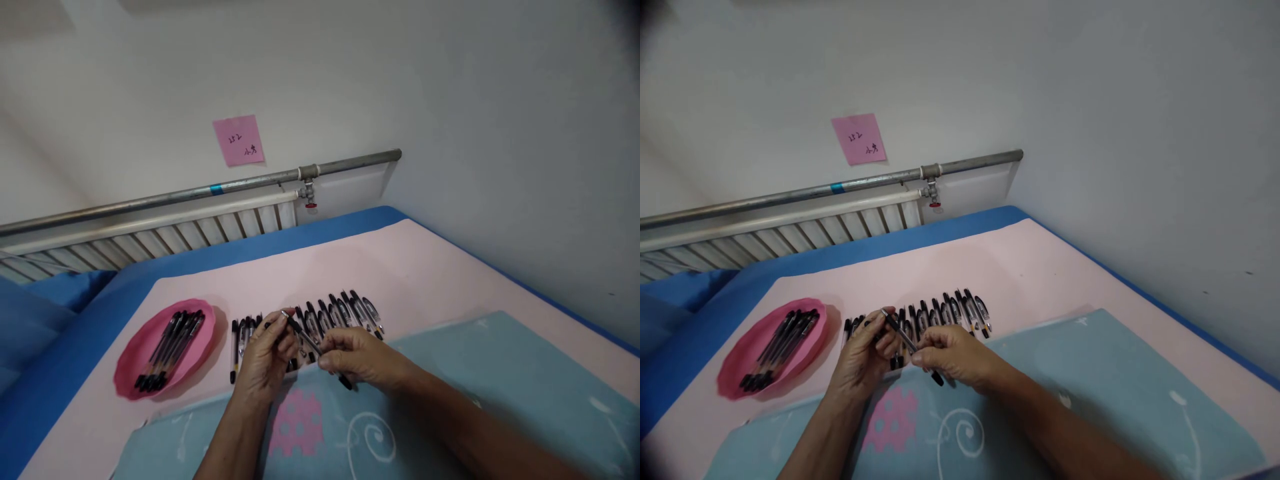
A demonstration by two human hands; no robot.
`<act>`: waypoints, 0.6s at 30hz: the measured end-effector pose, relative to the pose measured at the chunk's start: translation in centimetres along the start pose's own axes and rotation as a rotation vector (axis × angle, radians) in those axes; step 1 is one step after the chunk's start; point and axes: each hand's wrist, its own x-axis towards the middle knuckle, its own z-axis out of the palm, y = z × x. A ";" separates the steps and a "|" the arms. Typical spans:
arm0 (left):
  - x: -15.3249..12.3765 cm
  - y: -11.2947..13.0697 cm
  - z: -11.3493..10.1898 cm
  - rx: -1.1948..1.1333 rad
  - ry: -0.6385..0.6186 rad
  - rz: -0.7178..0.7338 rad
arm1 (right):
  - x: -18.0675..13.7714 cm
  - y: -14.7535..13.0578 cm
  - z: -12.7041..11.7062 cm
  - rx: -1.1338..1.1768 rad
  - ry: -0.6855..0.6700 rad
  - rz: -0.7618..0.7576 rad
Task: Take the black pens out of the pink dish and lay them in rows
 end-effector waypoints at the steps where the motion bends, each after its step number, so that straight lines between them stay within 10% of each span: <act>1: 0.0 0.0 0.0 -0.002 -0.001 -0.001 | 0.0 0.0 0.0 0.000 -0.003 0.003; 18: 0.1 0.1 0.0 -0.003 0.022 0.010 | 0.1 0.1 0.1 -0.040 -0.068 0.003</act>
